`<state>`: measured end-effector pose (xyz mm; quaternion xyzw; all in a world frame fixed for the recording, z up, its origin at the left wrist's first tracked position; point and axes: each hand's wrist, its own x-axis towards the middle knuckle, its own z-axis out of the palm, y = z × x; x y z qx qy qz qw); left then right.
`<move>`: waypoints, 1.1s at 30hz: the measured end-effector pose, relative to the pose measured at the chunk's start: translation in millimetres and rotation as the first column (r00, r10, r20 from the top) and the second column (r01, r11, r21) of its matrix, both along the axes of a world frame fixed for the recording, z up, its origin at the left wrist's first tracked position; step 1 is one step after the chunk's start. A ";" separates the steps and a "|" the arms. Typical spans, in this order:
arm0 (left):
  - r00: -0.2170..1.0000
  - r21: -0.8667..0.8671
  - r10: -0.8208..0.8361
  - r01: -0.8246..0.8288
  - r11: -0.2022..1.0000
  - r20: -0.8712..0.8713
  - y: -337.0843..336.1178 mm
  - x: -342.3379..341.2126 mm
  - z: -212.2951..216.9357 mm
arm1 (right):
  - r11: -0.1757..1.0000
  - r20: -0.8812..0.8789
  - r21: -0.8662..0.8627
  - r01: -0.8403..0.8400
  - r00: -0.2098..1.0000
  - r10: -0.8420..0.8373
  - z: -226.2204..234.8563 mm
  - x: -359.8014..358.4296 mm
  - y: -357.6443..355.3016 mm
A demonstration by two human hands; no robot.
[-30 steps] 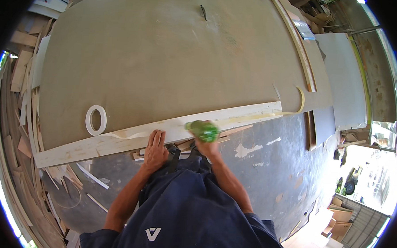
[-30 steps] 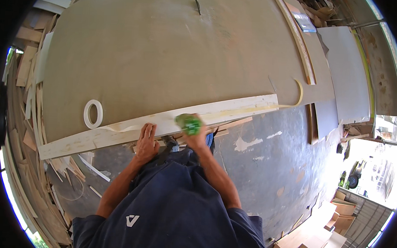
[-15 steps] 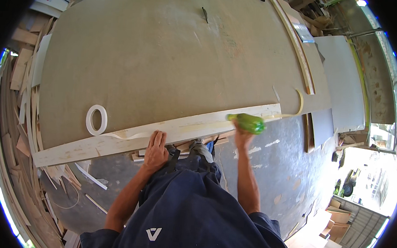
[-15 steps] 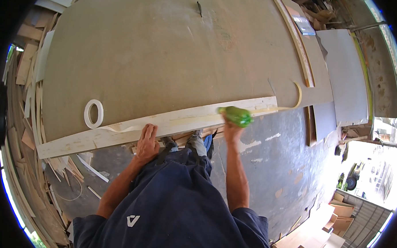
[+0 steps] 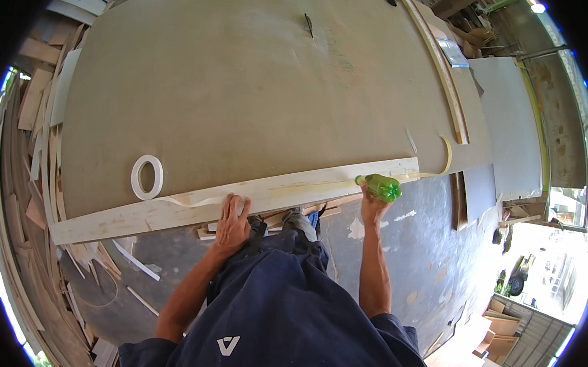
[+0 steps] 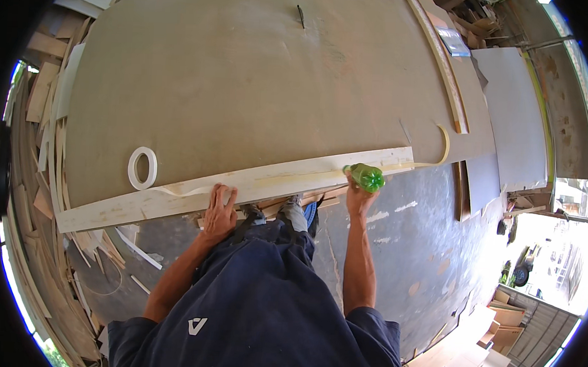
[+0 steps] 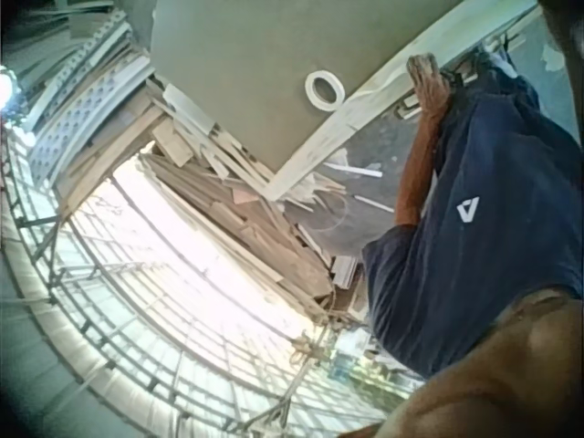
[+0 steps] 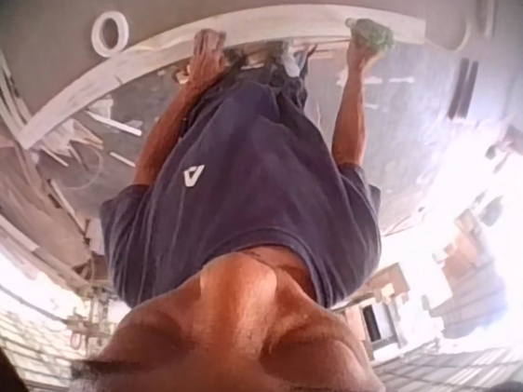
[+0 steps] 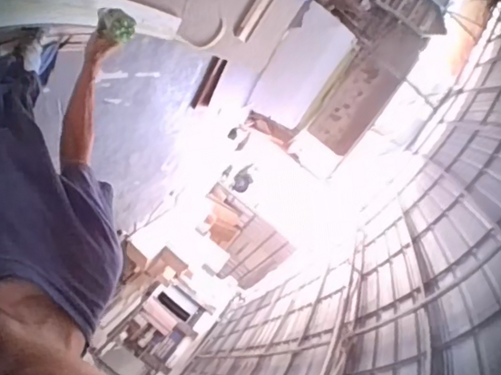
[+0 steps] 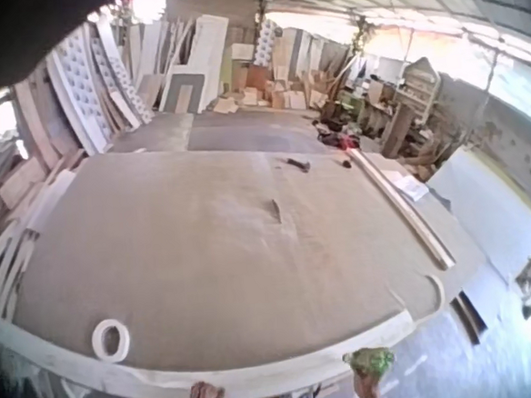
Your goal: The person applies adhesive from a bottle onto a wooden plank, spreads a roll of edging tape along the plank, and trims the excess tape.
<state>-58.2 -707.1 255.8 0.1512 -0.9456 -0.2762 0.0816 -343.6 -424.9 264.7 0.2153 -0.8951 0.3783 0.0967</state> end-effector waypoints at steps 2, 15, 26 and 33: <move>1.000 -0.072 0.003 -0.002 0.997 0.016 3.0 -1.0 6.9 | 0.882 0.198 -0.471 0.007 0.975 0.098 -17.1 26.2 -23.8; 1.000 0.078 0.015 -0.014 0.997 -0.006 -13.0 17.5 -2.1 | 0.730 0.567 -0.682 0.046 0.664 0.488 -4.6 78.8 -84.5; 0.990 0.251 0.138 -0.127 0.960 -0.028 -16.2 16.0 -3.3 | 0.679 0.108 -0.258 -0.687 0.677 0.728 16.1 143.0 -190.5; 0.999 -0.064 0.047 -0.045 0.997 0.017 -29.5 31.5 11.5 | 0.614 0.583 -0.785 0.088 0.440 0.683 -13.1 98.3 -108.0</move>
